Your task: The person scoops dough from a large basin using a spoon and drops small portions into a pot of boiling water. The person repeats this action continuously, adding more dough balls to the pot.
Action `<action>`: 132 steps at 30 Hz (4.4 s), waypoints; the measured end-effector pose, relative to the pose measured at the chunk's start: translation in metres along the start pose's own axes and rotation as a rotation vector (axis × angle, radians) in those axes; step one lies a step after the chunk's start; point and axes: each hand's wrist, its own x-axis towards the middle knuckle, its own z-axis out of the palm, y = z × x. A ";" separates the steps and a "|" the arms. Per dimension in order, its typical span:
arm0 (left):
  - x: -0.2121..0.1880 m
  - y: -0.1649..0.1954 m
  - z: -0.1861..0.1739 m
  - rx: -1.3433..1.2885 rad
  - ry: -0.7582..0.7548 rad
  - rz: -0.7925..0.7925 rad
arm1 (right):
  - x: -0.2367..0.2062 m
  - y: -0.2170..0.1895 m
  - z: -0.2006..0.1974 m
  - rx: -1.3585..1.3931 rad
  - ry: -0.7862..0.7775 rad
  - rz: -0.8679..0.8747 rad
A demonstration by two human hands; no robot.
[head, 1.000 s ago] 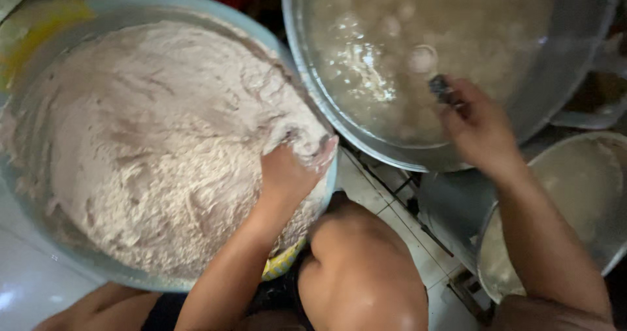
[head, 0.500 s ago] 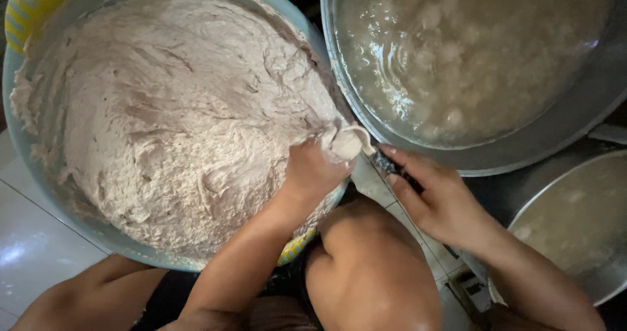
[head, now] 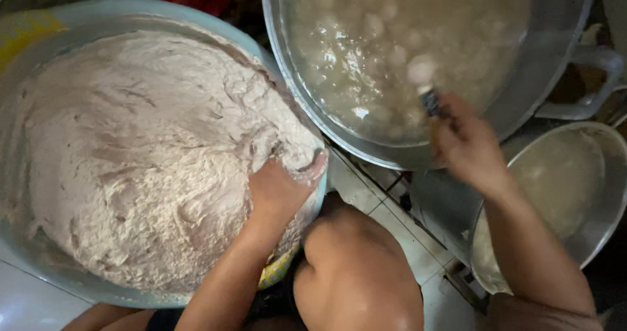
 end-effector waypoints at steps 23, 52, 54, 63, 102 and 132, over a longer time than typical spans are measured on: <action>-0.001 -0.019 0.027 -0.186 0.009 0.258 | -0.054 -0.043 0.073 0.055 -0.536 -0.047; 0.002 -0.014 0.017 -0.127 0.316 0.623 | -0.059 -0.040 0.066 -0.166 -0.381 -0.247; 0.001 -0.013 0.015 -0.250 0.206 0.453 | -0.061 -0.050 0.071 -0.184 -0.381 -0.341; -0.014 -0.018 -0.019 -0.013 -0.116 0.077 | -0.035 -0.042 0.069 0.229 -0.527 0.144; -0.175 -0.099 -0.236 -0.160 0.208 -0.063 | -0.112 -0.274 0.211 -1.049 -0.001 -0.775; -0.066 -0.128 -0.233 0.457 -0.131 -0.015 | -0.146 -0.299 0.220 -0.908 -0.105 -0.927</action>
